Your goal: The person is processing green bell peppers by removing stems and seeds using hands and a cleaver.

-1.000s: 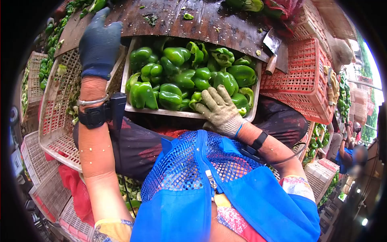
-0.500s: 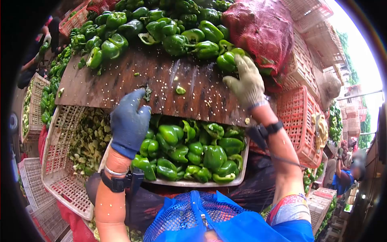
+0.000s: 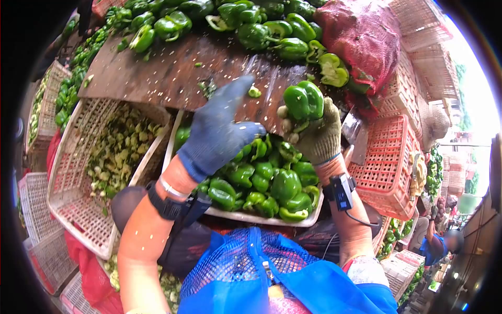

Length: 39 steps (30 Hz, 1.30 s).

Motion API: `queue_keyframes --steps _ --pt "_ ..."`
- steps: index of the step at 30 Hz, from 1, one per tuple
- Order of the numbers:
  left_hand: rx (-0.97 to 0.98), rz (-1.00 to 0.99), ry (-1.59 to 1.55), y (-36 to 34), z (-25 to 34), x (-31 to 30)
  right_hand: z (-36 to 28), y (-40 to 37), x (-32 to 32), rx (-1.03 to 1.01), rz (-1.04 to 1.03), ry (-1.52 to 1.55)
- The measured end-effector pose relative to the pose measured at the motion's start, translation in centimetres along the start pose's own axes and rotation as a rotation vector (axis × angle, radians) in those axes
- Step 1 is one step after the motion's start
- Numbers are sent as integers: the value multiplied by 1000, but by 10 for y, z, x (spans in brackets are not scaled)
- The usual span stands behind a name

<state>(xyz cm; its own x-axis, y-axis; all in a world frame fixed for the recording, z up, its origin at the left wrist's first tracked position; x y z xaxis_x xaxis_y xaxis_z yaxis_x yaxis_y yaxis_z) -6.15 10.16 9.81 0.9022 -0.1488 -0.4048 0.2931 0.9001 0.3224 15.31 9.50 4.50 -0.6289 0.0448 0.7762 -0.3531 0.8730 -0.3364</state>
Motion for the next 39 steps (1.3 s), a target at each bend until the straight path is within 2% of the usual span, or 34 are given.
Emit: queue_keyframes --steps 1,2,4,5,6,9,10,13,14,17,18,21,22,25,26,29,32,35,37,39 --pt "37 -27 -16 -1 6 4 22 -8 10 72 -43 82" --pt "86 -32 -70 -4 7 9 36 -14 21 8 -82 0" --pt "-24 -179 -213 -10 13 19 62 -25 37 59 58 58" --pt "-76 -253 -291 -16 17 23 69 -30 41 129 -64 16" --pt "-89 -216 -255 -19 22 17 75 -36 52 193 -189 -34" --pt "-254 -234 -504 -29 24 12 59 -47 51 -136 167 -325" --pt "-250 -197 -511 -31 20 14 50 -59 61 -318 140 -485" --pt "-497 -194 -796 -45 10 20 57 -75 80 -380 251 -778" --pt "-472 -215 -729 -46 12 17 55 -78 73 -466 320 -989" --pt "-261 -249 -480 -44 18 14 44 -79 77 -499 373 -1377" --pt "-168 -227 -355 -40 17 12 40 -78 87 -432 320 -1479" --pt "-88 -307 -470 -40 36 6 32 -82 109 -505 179 -1659" --pt "-223 -332 -614 -42 37 7 30 -86 115 -509 249 -1549" --pt "-278 -198 -530 -40 36 4 49 -84 89 -489 349 -1059" --pt "-282 -168 -518 -43 35 8 52 -88 85 -505 396 -1281" --pt "-224 -192 -450 -44 29 15 53 -84 85 -551 450 -1472" --pt "-238 -252 -410 -49 33 17 52 -88 75 -368 363 -1374" --pt "-257 -268 -378 -58 28 23 54 -90 68 -319 338 -1504" --pt "-335 -335 -346 -61 30 26 57 -90 61 -167 278 -1253" --pt "-332 -375 -371 -66 27 32 64 -91 50 -93 205 -1042"
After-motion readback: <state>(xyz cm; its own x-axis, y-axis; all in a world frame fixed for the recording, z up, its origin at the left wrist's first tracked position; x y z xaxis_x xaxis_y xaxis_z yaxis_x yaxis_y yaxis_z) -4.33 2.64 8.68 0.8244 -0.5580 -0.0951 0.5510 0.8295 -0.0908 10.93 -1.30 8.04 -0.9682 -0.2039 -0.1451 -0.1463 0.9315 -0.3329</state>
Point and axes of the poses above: each hand's wrist, its own y-axis towards the middle knuckle, its own x-axis out of the palm, z = x × y, the point moved 7 cm from there along y, towards the middle knuckle
